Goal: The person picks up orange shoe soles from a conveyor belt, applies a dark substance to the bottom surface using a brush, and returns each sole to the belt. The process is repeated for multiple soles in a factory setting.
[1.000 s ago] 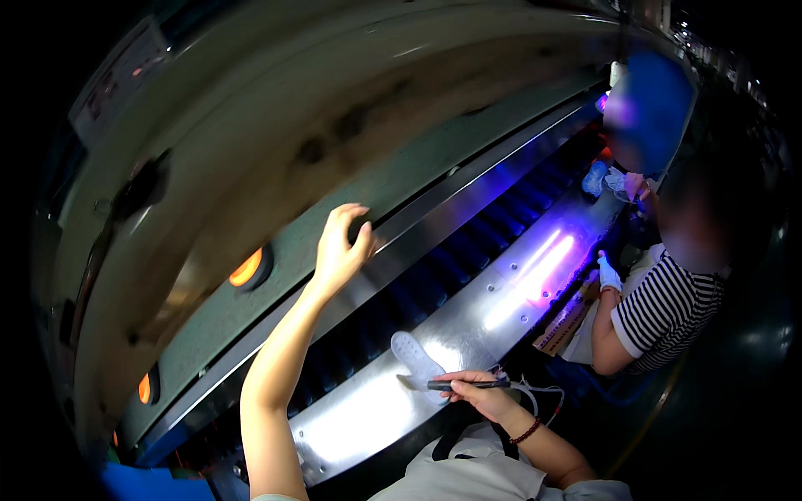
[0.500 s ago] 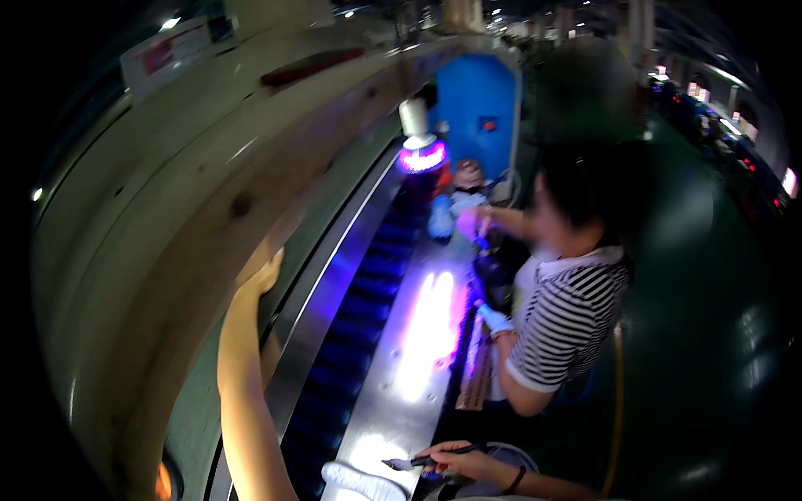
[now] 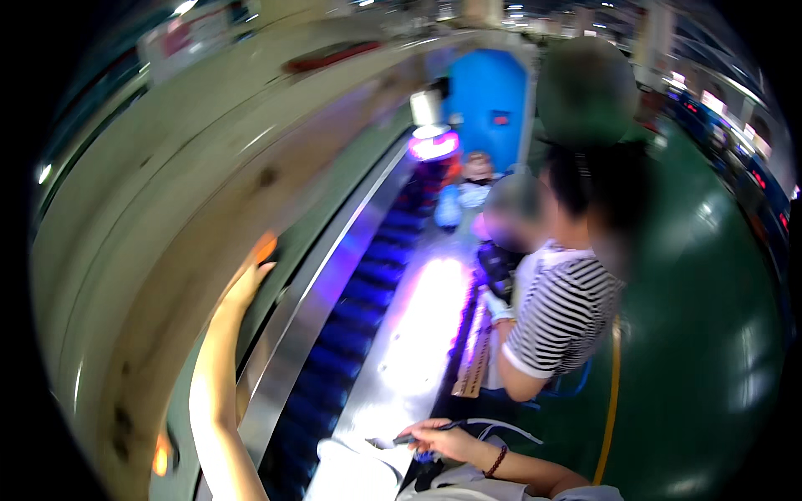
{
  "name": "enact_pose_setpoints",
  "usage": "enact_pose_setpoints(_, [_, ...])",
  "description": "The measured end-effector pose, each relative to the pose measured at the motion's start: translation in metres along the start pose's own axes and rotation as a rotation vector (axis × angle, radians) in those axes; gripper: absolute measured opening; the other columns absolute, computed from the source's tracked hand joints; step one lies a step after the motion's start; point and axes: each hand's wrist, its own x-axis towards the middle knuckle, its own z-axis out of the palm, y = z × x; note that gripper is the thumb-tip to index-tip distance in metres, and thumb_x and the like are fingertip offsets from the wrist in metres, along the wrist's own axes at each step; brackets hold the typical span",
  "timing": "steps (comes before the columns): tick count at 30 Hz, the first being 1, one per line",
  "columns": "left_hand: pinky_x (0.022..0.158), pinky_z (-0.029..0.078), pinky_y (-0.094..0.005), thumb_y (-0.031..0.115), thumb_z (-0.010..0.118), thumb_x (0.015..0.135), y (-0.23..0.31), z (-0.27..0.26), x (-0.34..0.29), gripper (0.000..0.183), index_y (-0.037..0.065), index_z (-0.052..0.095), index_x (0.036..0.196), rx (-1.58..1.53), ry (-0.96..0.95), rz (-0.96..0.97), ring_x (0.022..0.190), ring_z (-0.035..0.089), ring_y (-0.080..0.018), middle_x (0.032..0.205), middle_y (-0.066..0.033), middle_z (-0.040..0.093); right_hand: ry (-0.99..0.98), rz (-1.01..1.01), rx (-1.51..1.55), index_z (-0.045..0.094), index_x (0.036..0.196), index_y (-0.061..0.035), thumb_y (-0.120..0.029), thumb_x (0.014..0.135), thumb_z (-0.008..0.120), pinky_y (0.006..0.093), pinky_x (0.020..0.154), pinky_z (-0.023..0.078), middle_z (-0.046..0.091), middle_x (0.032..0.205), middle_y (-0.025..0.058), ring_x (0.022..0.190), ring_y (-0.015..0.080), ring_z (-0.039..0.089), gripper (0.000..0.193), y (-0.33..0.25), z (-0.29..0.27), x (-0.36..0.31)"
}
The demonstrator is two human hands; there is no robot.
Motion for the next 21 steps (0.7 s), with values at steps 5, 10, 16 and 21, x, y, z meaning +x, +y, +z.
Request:
enact_pose_setpoints(5, [0.060, 0.045, -0.0379, 0.045, 0.059, 0.073, 0.025, -0.078, -0.083, 0.040, 0.005, 0.054, 0.072, -0.145, -0.136, -0.072, 0.063, 0.056, -0.0302, 0.072, -0.0101, 0.057, 0.048, -0.025, 0.143, 0.057, 0.103, 0.0013, -0.007, 0.086, 0.047, 0.0230, 0.070, 0.045, 0.059, 0.104, 0.0109, 0.083, 0.0144, 0.056, 0.021, 0.012, 0.009, 0.007])
enact_pose_setpoints(10, [0.068, 0.041, -0.0343, 0.034, 0.075, 0.057, 0.054, -0.190, -0.230, 0.039, 0.006, 0.050, 0.069, -0.359, 0.301, -0.299, 0.071, 0.051, -0.0239, 0.070, -0.0059, 0.054, 0.062, -0.003, 0.120, 0.055, 0.102, 0.0042, 0.003, 0.081, 0.050, 0.0275, 0.071, 0.049, 0.058, 0.102, 0.0167, 0.079, 0.0188, 0.058, 0.021, 0.034, 0.047, 0.008])
enact_pose_setpoints(16, [0.085, 0.038, -0.0325, 0.027, 0.052, 0.080, 0.151, -0.195, -0.312, 0.040, 0.001, 0.040, 0.109, -1.161, 1.262, -1.066, 0.099, 0.044, -0.0186, 0.114, -0.0116, 0.040, 0.020, -0.009, -0.028, 0.056, 0.099, 0.0017, 0.007, 0.075, 0.056, 0.0227, 0.070, 0.048, 0.060, 0.095, 0.0108, 0.077, 0.0147, 0.059, 0.025, 0.051, 0.075, 0.002])
enact_pose_setpoints(21, [0.087, 0.044, -0.0349, -0.003, 0.050, 0.072, 0.114, -0.227, -0.336, 0.041, -0.005, 0.043, 0.113, -2.432, 0.556, -1.370, 0.097, 0.054, -0.0252, 0.107, -0.0155, 0.053, 0.042, -0.148, -0.068, 0.054, 0.096, 0.0013, 0.007, 0.075, 0.058, 0.0212, 0.067, 0.047, 0.060, 0.095, 0.0121, 0.074, 0.0134, 0.058, 0.022, 0.057, 0.083, -0.015])
